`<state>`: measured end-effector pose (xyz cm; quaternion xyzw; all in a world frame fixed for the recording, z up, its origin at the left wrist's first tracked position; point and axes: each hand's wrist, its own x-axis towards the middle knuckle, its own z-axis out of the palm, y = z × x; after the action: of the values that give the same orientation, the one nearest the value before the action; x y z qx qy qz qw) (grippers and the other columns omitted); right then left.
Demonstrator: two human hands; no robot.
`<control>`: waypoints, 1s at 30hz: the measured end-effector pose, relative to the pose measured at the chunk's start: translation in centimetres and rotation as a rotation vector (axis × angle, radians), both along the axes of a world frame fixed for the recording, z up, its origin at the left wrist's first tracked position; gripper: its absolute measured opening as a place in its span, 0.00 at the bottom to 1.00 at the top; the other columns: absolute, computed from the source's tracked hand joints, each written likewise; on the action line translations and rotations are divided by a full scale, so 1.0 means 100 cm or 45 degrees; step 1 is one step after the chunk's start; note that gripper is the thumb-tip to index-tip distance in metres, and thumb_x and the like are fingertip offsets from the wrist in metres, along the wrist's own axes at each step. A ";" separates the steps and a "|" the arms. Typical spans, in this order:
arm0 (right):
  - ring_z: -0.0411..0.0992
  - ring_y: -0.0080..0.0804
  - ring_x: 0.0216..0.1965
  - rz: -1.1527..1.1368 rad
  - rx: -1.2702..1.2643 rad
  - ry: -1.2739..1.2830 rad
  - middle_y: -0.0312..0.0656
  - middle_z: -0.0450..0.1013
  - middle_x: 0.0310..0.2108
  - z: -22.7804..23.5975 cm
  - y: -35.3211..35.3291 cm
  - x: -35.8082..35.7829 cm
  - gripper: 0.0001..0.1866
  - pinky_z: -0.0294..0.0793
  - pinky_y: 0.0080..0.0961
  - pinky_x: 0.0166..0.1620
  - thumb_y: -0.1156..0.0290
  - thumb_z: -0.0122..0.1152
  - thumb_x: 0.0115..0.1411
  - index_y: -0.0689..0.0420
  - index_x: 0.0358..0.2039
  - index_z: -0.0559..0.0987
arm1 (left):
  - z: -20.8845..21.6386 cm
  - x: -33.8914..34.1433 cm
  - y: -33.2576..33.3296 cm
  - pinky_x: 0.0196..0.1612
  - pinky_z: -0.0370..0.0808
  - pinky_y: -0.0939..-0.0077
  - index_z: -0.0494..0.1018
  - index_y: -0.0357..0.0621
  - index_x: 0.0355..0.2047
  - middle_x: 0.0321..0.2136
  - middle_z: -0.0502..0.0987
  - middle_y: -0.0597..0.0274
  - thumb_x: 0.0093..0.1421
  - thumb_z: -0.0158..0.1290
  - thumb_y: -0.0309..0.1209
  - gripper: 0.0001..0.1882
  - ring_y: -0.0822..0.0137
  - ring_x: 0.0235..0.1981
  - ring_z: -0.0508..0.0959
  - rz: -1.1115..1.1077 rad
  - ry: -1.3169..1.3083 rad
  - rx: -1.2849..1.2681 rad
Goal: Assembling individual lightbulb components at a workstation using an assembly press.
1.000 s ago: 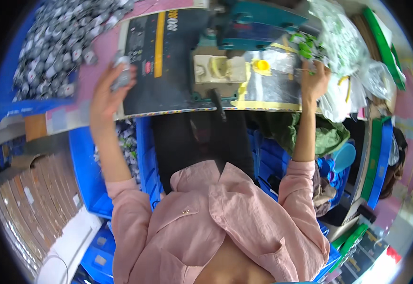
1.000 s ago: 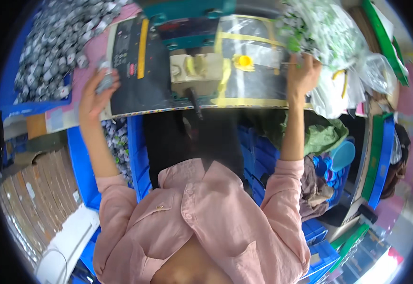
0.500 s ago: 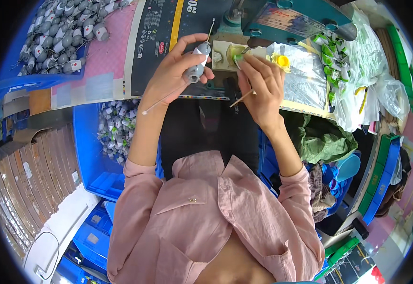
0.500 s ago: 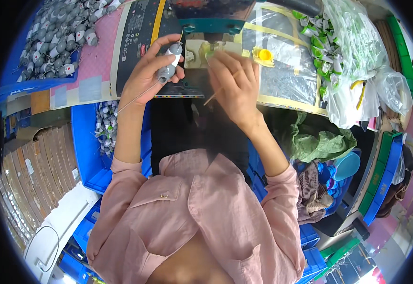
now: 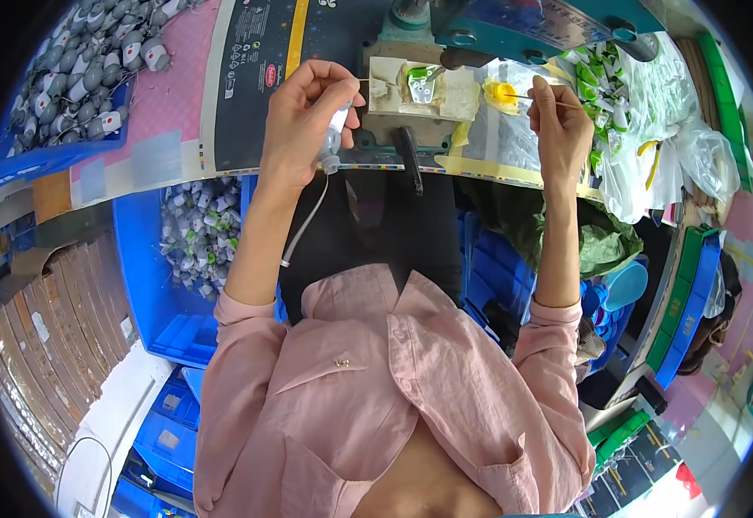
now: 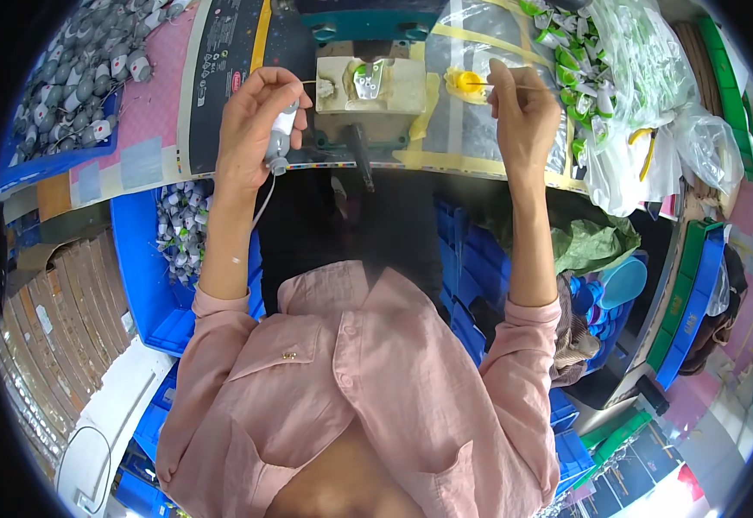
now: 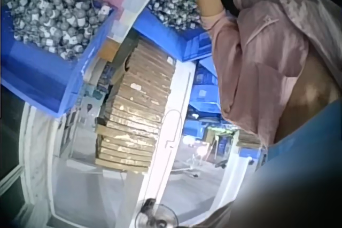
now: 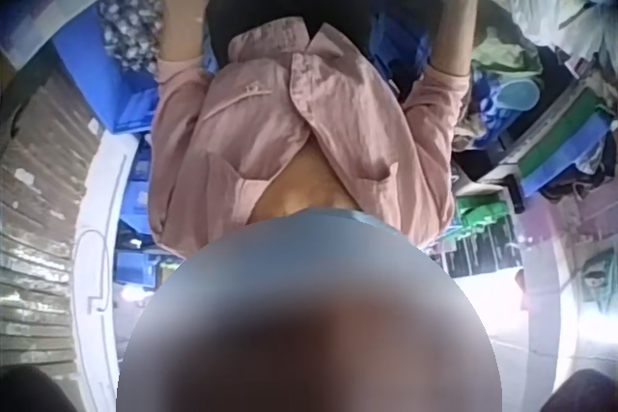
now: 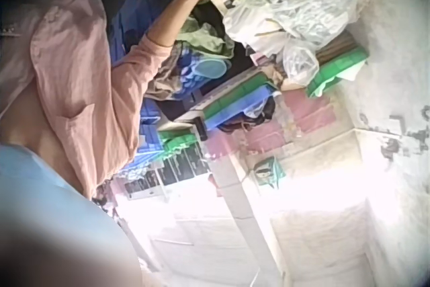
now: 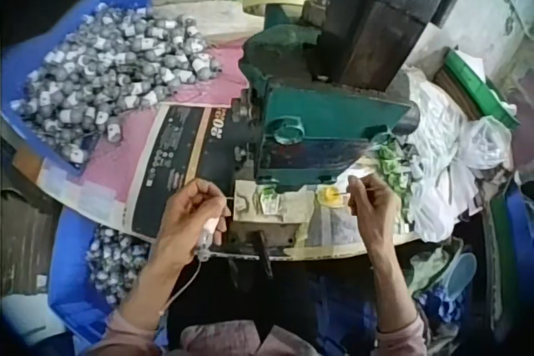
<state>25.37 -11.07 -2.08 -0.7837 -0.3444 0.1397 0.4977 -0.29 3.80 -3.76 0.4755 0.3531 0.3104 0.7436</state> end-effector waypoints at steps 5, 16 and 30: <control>0.64 0.15 0.20 -0.022 -0.018 -0.347 0.32 0.70 0.18 -0.021 0.005 0.007 0.19 0.61 0.17 0.24 0.59 0.59 0.69 0.62 0.28 0.79 | 0.001 0.002 -0.012 0.22 0.72 0.83 0.77 0.37 0.38 0.27 0.79 0.64 0.61 0.59 0.28 0.08 0.77 0.23 0.77 0.015 0.102 0.243; 0.59 0.13 0.17 0.223 0.321 0.384 0.31 0.68 0.18 0.014 0.027 -0.039 0.16 0.54 0.14 0.20 0.63 0.52 0.73 0.61 0.32 0.78 | 0.004 0.015 -0.055 0.32 0.78 0.75 0.77 0.44 0.33 0.40 0.80 0.64 0.53 0.63 0.24 0.08 0.64 0.32 0.80 0.044 0.225 1.564; 0.64 0.16 0.20 0.364 0.161 -0.073 0.33 0.70 0.18 0.004 0.047 -0.077 0.16 0.63 0.18 0.23 0.66 0.53 0.72 0.63 0.30 0.77 | -0.007 0.016 -0.063 0.31 0.80 0.73 0.72 0.46 0.37 0.53 0.78 0.70 0.50 0.63 0.26 0.15 0.67 0.30 0.78 -0.138 0.520 1.670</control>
<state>17.70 -6.32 -1.72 -0.6975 -0.4747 0.1647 0.5110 1.34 -2.49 -4.43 0.8932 0.2010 0.3264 0.2350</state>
